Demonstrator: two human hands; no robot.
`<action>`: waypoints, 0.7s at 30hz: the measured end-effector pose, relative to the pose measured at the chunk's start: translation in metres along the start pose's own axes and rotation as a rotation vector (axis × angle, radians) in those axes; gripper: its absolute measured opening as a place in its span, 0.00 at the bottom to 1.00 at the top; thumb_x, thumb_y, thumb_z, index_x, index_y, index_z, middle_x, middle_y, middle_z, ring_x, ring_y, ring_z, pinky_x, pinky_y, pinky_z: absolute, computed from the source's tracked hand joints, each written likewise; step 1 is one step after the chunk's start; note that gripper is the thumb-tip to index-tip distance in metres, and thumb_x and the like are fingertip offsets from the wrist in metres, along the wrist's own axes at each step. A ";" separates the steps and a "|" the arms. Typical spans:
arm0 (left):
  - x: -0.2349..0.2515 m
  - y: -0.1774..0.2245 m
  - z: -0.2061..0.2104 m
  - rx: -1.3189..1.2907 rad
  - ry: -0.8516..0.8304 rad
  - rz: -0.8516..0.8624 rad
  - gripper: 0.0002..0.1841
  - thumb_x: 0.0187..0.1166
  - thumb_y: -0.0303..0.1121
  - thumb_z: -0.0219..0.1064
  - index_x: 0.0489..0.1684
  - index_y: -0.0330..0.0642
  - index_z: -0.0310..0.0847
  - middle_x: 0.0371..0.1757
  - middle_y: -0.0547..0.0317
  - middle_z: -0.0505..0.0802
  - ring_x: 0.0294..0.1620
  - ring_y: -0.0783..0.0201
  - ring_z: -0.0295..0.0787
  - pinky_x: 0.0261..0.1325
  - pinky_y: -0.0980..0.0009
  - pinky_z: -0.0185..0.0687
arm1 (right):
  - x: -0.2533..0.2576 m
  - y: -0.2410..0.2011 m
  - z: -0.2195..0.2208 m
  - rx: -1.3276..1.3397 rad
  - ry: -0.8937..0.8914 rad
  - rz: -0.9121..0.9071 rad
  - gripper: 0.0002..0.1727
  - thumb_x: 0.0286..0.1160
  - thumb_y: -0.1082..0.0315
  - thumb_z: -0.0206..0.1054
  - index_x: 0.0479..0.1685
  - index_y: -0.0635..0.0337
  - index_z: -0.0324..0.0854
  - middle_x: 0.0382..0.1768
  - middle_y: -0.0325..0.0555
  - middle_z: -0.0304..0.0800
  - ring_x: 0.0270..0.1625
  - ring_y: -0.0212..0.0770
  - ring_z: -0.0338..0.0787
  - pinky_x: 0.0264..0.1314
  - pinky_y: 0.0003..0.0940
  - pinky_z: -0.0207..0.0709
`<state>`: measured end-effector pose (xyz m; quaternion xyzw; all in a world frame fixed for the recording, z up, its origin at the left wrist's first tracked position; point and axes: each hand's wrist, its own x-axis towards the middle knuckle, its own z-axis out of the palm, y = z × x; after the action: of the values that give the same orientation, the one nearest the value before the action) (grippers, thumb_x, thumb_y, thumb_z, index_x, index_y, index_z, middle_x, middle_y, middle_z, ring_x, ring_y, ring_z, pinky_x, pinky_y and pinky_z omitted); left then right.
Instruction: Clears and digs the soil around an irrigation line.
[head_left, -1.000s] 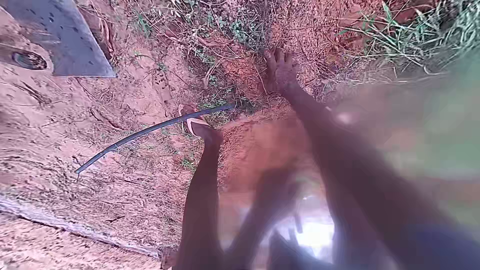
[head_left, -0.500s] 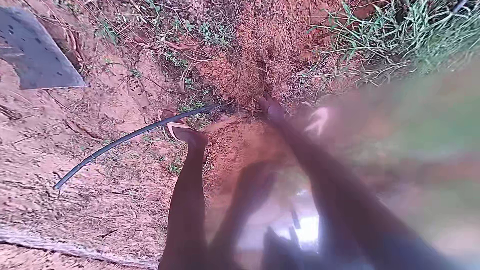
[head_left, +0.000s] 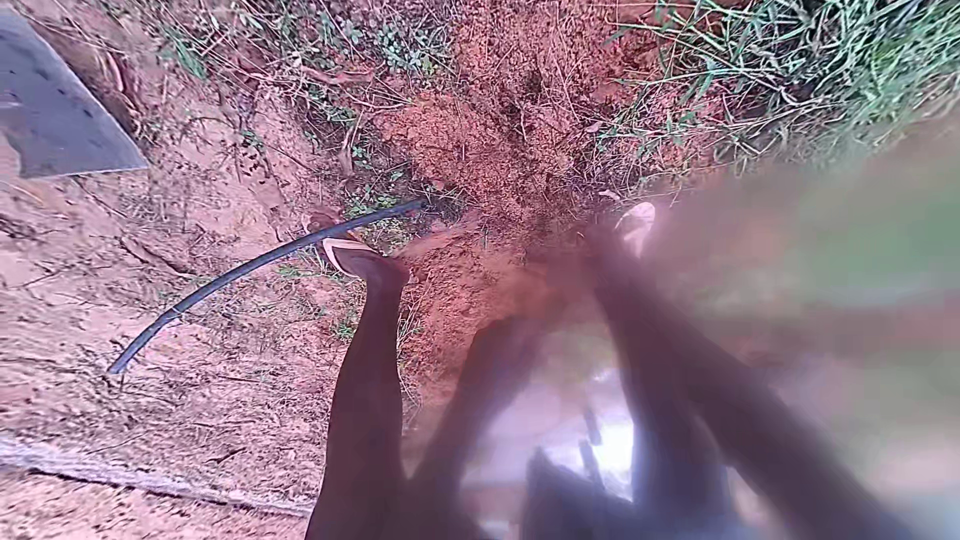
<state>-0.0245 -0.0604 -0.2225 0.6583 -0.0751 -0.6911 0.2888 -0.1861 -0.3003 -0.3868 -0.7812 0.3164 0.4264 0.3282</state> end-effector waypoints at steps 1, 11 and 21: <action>0.000 -0.001 0.002 -0.005 -0.006 0.001 0.23 0.90 0.42 0.54 0.75 0.37 0.79 0.65 0.47 0.91 0.71 0.57 0.85 0.78 0.55 0.74 | 0.005 -0.008 -0.011 -0.014 -0.002 -0.034 0.30 0.66 0.71 0.78 0.74 0.58 0.81 0.72 0.63 0.81 0.74 0.71 0.79 0.71 0.72 0.73; -0.004 -0.007 0.009 0.014 0.019 0.017 0.23 0.89 0.41 0.55 0.72 0.36 0.81 0.64 0.47 0.92 0.70 0.55 0.86 0.76 0.54 0.74 | 0.177 -0.140 -0.067 -0.409 -0.019 -0.290 0.48 0.58 0.59 0.84 0.87 0.50 0.68 0.89 0.73 0.55 0.87 0.84 0.54 0.71 0.90 0.54; -0.011 -0.011 0.003 -0.009 0.049 0.051 0.21 0.88 0.40 0.57 0.70 0.36 0.83 0.62 0.48 0.93 0.68 0.56 0.87 0.74 0.54 0.77 | 0.196 -0.138 -0.062 -0.279 0.037 -0.177 0.49 0.51 0.62 0.86 0.84 0.54 0.70 0.85 0.79 0.58 0.80 0.85 0.66 0.66 0.85 0.65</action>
<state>-0.0314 -0.0471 -0.2179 0.6718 -0.0818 -0.6673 0.3110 0.0341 -0.3101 -0.4984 -0.8518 0.1900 0.4212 0.2469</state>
